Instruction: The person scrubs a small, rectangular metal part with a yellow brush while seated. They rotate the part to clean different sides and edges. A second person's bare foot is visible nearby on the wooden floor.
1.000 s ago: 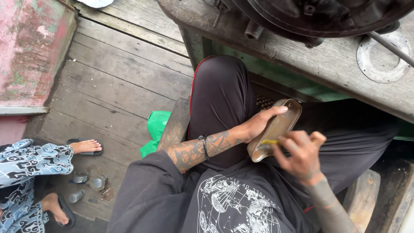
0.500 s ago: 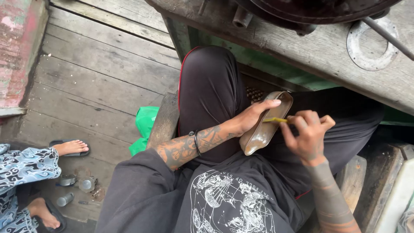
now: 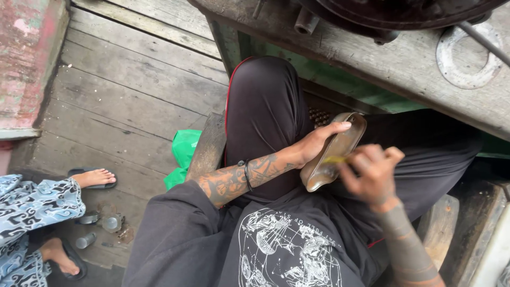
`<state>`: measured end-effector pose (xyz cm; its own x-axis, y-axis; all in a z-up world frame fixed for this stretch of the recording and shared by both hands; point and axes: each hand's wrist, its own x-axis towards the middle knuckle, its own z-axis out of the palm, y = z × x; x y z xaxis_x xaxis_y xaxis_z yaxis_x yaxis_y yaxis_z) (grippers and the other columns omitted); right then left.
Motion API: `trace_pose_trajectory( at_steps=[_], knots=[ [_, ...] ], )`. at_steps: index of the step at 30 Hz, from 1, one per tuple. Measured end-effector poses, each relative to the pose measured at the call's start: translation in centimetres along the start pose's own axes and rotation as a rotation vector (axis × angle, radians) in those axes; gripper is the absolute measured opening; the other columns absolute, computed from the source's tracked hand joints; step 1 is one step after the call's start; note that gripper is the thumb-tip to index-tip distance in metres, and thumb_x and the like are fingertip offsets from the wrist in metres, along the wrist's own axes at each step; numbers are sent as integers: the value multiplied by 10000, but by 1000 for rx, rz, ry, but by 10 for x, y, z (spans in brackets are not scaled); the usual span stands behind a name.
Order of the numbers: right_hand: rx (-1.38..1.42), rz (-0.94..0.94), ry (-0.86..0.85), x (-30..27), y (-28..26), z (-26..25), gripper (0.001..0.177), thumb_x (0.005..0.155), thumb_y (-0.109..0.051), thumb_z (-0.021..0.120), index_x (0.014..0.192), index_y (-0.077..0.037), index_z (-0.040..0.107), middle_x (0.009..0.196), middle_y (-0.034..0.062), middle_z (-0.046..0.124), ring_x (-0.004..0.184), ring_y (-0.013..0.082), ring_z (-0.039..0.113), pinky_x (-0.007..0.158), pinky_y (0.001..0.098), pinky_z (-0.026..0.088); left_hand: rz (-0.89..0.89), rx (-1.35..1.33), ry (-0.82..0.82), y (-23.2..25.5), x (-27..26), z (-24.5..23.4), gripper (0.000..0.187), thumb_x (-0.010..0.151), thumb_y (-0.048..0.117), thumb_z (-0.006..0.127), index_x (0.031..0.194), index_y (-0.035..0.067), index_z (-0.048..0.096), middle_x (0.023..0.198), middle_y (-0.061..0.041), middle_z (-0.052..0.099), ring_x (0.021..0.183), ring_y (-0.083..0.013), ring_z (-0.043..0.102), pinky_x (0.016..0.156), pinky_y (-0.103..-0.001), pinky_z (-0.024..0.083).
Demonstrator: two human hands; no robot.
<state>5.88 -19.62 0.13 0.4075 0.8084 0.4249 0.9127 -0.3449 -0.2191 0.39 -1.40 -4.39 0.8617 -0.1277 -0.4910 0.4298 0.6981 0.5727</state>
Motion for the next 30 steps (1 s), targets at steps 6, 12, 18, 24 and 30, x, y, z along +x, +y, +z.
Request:
trace_pose_trajectory(
  at_steps=[6,12,18,24,30],
  knots=[
    [35,29,-9,5,-23,-5,180,915,-328,775,897,-180,674,937,8,622,855,195,614,876,417,285,6,-46,74,11,-25,19,684,862,533,763,1216,-45,669,1085,-234,702,974,-260,671,945,-425,524],
    [-152,196,-18,3,17,-14,232,976,-305,850,908,-160,683,1023,19,698,889,205,621,910,447,250,-42,-22,-32,53,-30,26,435,920,518,577,857,104,693,737,-71,689,626,-165,618,611,-327,477],
    [-82,-115,10,9,-8,-4,224,793,-209,827,703,-186,624,813,26,615,801,226,612,847,483,274,-40,-44,64,9,-19,13,718,849,534,775,1252,-46,648,1100,-236,696,977,-273,674,948,-430,524],
    [3,33,30,10,-24,-10,146,886,-298,773,867,-199,667,937,-5,633,871,184,615,884,426,273,29,32,40,46,-32,33,762,864,556,741,1324,-41,626,1242,-237,661,1117,-247,642,1045,-441,482],
    [-145,90,68,9,19,-21,190,948,-267,818,957,-138,679,978,42,631,856,232,600,885,420,281,99,60,41,41,-46,36,683,919,545,702,1327,0,645,1239,-225,662,1115,-271,635,1051,-454,477]
  ],
)
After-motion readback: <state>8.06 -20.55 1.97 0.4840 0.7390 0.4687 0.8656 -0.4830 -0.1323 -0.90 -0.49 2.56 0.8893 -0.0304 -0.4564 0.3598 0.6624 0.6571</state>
